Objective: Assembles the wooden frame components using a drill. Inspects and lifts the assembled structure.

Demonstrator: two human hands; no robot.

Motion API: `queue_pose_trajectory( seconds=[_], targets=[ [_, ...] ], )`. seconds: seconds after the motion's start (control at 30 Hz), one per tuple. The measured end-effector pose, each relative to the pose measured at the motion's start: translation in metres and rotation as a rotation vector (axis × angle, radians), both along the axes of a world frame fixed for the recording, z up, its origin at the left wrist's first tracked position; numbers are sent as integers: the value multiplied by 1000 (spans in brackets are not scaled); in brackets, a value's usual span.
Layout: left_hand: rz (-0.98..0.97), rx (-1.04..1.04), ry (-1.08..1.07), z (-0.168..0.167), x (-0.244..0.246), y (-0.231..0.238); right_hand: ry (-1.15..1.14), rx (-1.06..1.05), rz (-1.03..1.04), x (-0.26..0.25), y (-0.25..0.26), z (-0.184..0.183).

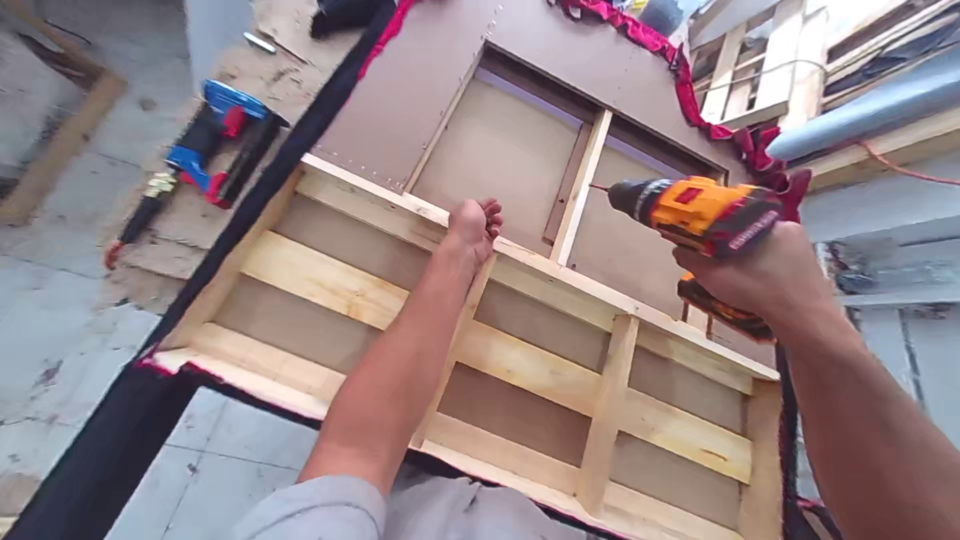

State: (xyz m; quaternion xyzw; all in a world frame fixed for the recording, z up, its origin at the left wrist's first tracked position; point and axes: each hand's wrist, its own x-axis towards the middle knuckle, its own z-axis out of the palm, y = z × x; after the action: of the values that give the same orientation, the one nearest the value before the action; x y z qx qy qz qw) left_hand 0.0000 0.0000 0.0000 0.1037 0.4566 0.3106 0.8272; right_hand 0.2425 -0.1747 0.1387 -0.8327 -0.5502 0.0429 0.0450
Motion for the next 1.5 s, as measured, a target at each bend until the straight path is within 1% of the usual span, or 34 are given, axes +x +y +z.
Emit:
queue_pose_trajectory(
  seconds=[0.07, 0.13, 0.2, 0.3, 0.4, 0.47, 0.57, 0.73, 0.87, 1.03, 1.13, 1.3, 1.37, 1.4, 1.5],
  targets=[
    [-20, 143, -127, 11, -10, -20, 157, 120, -53, -11, -40, 6],
    [-30, 209, -255, 22, -16, -43, 272, 235, -68, -27, -87, 7],
    [-30, 207, -367, 31, -17, -62, 337, 351, -96, -52, -134, 6],
    [-46, 196, -549, 28, -4, -86, 396, 581, -119, -102, -193, -2],
    [-64, 189, -695, 21, 16, -122, 501, 738, -125, -138, -226, -7],
    [-63, 166, -701, 24, 27, -145, 571, 782, -179, -146, -240, -15],
    [-51, 162, -700, 34, 46, -169, 627, 825, -232, -140, -251, -26],
    [-37, 139, -646, 55, 80, -201, 766, 866, -275, -110, -265, -39],
    [-65, 164, -618, 58, 112, -226, 830, 856, -295, -74, -279, -44],
    [-75, 227, -609, 58, 147, -243, 872, 842, -272, -29, -288, -51],
    [-58, 256, -597, 57, 162, -245, 879, 815, -270, -12, -290, -51],
    [-96, 407, -571, 57, 171, -239, 868, 828, -260, -1, -285, -51],
    [-91, 381, -617, 59, 178, -231, 865, 820, -253, 0, -273, -49],
    [-77, 332, -663, 59, 183, -226, 851, 805, -240, 2, -264, -49],
    [-24, 193, -763, 54, 204, -201, 701, 698, -200, 21, -222, -40]
  ],
)
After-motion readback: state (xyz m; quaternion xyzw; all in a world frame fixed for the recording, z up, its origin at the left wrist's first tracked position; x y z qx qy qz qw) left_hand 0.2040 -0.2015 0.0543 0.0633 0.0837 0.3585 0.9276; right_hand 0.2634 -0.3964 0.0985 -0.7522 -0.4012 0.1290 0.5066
